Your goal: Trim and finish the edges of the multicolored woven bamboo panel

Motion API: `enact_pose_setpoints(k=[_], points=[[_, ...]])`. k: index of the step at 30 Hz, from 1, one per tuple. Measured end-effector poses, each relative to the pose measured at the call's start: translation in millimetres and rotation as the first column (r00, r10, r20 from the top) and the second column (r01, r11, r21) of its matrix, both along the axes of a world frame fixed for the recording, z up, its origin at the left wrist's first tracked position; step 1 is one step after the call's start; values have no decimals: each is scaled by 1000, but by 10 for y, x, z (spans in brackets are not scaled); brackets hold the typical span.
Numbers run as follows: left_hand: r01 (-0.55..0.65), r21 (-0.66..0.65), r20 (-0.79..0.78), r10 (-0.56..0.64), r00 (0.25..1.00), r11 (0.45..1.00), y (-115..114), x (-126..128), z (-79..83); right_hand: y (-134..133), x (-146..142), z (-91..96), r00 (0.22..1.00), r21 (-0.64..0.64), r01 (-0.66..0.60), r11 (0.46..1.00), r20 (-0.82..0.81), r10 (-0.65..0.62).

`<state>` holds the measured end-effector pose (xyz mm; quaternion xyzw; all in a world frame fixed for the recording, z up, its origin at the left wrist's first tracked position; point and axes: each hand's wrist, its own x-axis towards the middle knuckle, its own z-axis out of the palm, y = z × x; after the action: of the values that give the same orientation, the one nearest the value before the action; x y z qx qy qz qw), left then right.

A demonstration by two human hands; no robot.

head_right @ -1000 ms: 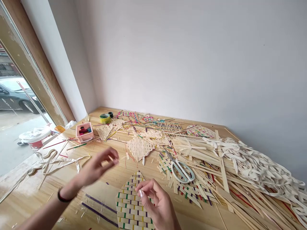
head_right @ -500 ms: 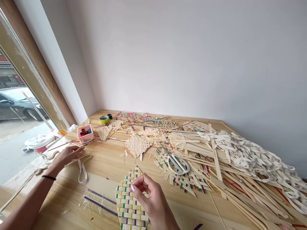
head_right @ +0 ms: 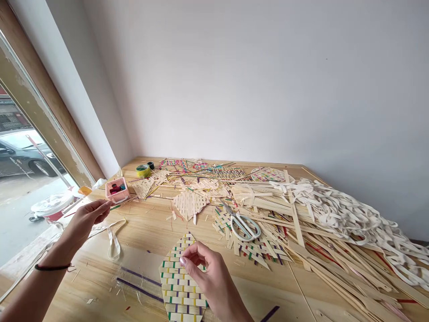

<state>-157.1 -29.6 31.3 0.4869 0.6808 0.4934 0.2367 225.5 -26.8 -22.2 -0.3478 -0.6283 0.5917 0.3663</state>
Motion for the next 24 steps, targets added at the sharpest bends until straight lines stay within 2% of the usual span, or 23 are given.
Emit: enact_pose_setpoints(k=[7, 11, 15, 19, 24], points=[[75, 65, 10, -76, 997, 995, -110, 404, 13, -39, -6, 98, 999, -1, 39, 999, -5, -39], [169, 68, -7, -169, 986, 983, -156, 658, 10, -41, -2, 79, 999, 8, 43, 999, -4, -43], [260, 56, -5, -260, 966, 964, -162, 921, -59, -16, 17, 40, 999, 29, 30, 999, 36, -31], [368, 9, 16, -368, 930, 930, -166, 1197, -176, -1, 20, 54, 1000, 94, 15, 995, 16, -17], [514, -67, 2, -515, 857, 855, -164, 1528, -279, 5, 33, 85, 999, 133, 1, 991, -32, 3]])
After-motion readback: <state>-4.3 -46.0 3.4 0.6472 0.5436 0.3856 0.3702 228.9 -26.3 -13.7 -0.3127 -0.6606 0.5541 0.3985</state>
